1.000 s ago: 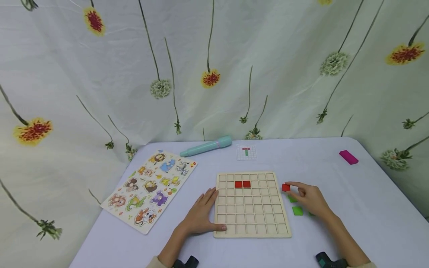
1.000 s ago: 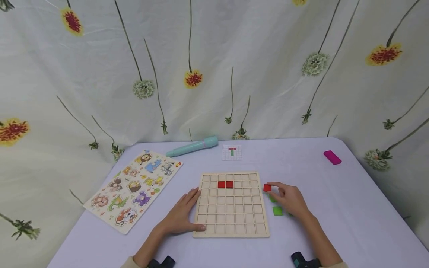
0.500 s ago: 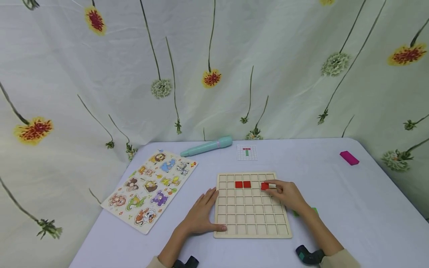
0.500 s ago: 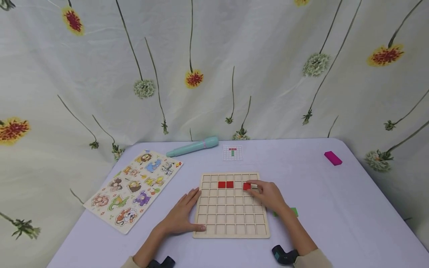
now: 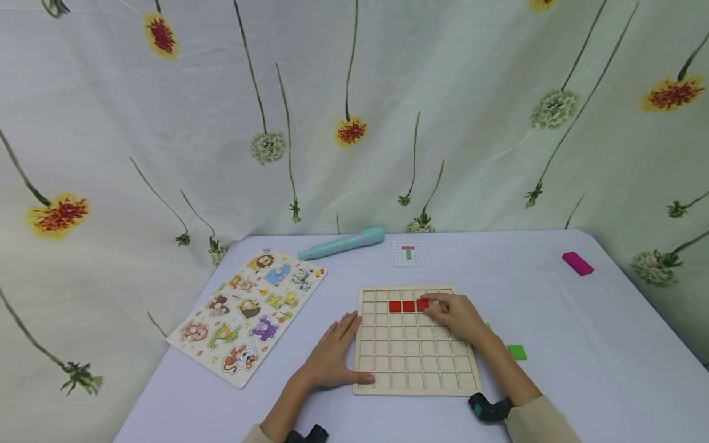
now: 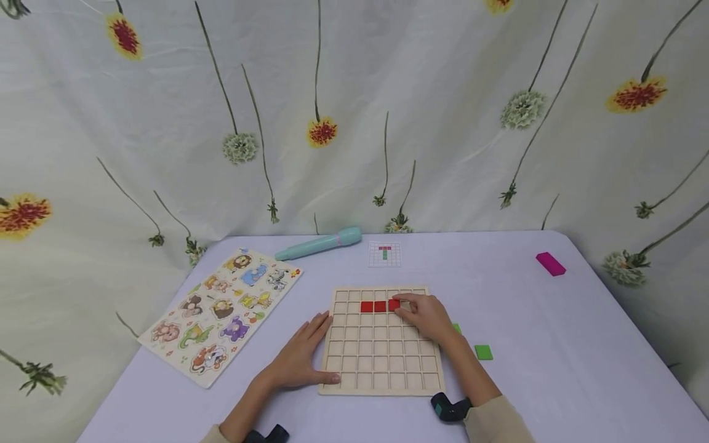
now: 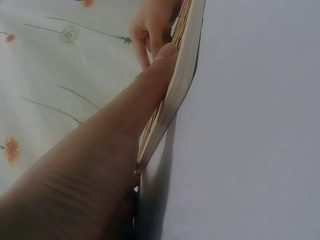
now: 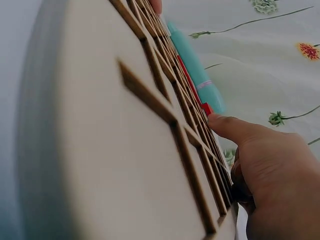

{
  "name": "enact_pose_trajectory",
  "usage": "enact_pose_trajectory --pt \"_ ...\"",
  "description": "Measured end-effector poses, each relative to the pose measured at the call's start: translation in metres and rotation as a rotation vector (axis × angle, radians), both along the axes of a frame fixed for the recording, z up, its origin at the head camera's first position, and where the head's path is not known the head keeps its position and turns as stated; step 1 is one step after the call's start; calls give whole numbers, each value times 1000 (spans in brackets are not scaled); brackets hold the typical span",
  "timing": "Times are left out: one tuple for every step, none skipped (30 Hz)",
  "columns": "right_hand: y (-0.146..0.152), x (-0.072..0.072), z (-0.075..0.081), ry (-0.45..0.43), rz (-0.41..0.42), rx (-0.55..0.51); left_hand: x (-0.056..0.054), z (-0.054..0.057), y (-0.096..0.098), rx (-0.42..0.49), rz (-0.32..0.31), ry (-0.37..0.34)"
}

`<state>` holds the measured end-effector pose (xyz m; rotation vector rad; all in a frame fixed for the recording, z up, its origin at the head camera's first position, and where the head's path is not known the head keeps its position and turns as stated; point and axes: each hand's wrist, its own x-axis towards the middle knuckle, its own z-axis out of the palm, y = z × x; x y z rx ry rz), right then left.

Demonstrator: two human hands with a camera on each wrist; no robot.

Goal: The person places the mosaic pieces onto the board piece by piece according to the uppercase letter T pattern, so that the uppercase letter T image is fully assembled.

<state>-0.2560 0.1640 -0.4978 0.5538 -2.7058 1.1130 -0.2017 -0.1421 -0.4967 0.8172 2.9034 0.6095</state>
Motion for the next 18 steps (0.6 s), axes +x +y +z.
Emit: enact_pose_trajectory --pt "-1 0 0 -8 -1 3 0 0 0 -2 -1 2" --pt "-1 0 0 -14 -2 3 0 -1 0 -4 -1 6" --pt "-2 0 1 -21 -3 6 0 -1 -1 -6 -2 10" --pt "-2 0 1 -27 -4 9 0 -1 -1 -7 -3 14" --pt "-2 0 1 -30 -3 10 0 -1 -1 -7 -4 17" --pt "-2 -1 1 -32 -3 13 -1 -2 -1 -8 -3 19" --pt "-2 -1 1 -33 -2 14 -1 -2 -1 -5 -3 18" --pt "-2 -1 1 -33 1 13 -1 -2 -1 -4 -3 19" --pt "-2 -1 1 -32 2 14 -1 -2 -1 -4 -3 19" --pt "-2 -1 1 -27 6 14 -1 -2 -1 -2 -3 19" --pt "-2 -1 1 -26 7 14 -1 -2 -1 -2 -3 18" --pt "-2 -1 1 -25 10 14 -1 -2 -1 -2 -3 17" --pt "-2 0 1 -26 11 14 -1 -2 -1 -1 -3 18" --pt "-2 0 1 -26 12 16 -1 -2 -1 -3 -3 17" --pt "-2 0 1 -27 10 17 -1 -2 -1 -1 -4 17" --pt "-2 0 1 -30 8 17 0 -2 -1 0 -5 18" --pt "-2 0 1 -35 5 15 0 -2 -1 0 -5 20" --pt "-2 0 0 -32 6 15 0 -2 -1 1 -6 20"
